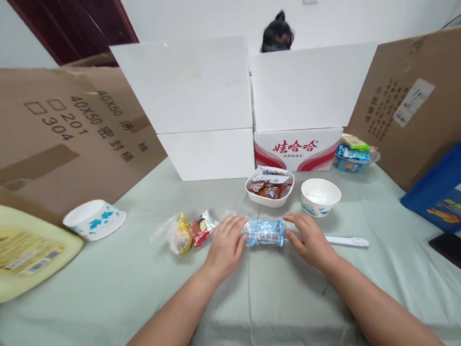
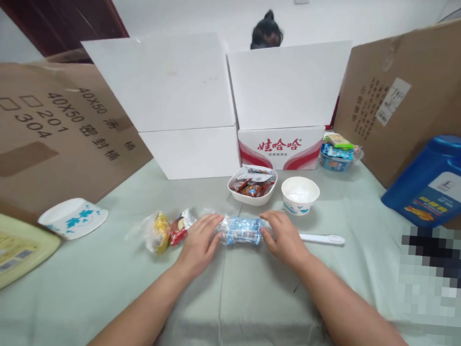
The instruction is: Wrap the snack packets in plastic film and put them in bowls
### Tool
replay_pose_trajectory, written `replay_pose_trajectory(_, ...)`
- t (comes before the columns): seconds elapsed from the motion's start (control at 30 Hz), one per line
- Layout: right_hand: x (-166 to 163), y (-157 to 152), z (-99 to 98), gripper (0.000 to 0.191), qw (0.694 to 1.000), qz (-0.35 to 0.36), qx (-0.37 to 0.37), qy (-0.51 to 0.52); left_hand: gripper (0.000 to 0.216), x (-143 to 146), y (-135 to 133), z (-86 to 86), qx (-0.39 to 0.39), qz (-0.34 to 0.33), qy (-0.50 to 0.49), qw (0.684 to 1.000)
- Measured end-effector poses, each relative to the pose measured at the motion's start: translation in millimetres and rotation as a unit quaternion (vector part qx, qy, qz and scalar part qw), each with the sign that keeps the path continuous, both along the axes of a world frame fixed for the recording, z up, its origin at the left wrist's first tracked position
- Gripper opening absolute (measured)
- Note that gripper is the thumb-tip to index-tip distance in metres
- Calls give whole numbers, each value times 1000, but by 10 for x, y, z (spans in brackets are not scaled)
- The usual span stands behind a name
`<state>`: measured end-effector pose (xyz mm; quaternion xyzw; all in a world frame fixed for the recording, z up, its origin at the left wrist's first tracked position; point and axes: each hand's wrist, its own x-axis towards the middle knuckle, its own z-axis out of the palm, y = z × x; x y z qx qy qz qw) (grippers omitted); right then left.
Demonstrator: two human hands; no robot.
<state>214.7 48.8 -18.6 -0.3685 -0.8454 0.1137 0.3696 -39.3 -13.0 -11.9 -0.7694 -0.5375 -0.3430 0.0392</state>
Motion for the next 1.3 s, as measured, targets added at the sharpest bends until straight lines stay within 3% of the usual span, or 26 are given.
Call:
replay_pose_trajectory(0.07,-3,27,-54,22,997,6,-21,-67,26,-24,49,-62,-46,10,31,998)
replay_pose_trajectory(0.13,6,54,-71,11,995,10,-24,-92,19,-52,67,-92,-45,17,25,999)
replay_pose_trajectory(0.27,19,31,21,11,999,15,26,-25,15,-59,8,-21,43,31,-9,999)
replay_pose_trajectory(0.4,32,-54,144,9,998,18,53,32,14,-27,-56,69,84,33,-23,996)
replay_pose_trajectory(0.53,62,-77,170,12,997,-27,38,58,13,-47,-37,65,76,52,-30,995)
replay_pose_trajectory(0.67,0,-59,97,30,999,22,41,4,13,-82,-9,57,48,86,-27,995)
replay_pose_trajectory(0.77,-93,-68,29,38,997,33,4,-70,19,-24,-89,116,132,115,6,985)
replay_pose_trajectory(0.8,-116,-79,16,31,996,26,-20,-85,19,16,-136,140,171,99,15,980)
replay_pose_trajectory(0.87,-140,-109,12,17,993,13,-60,-99,19,112,-230,169,206,4,29,978)
replay_pose_trajectory(0.97,-122,-135,34,18,994,8,-72,-86,26,234,-284,131,121,-131,65,982)
replay_pose_trajectory(1.07,-43,-58,55,18,996,-10,-51,-71,37,260,-212,34,-4,-131,112,985)
replay_pose_trajectory(1.13,48,45,76,17,996,-73,-11,-44,38,235,-153,-11,-59,-134,116,982)
replay_pose_trajectory(1.23,183,158,130,15,980,-181,69,36,27,201,-119,-23,-93,-147,90,981)
replay_pose_trajectory(1.3,210,149,157,15,973,-188,101,87,23,195,-121,-24,-88,-131,72,985)
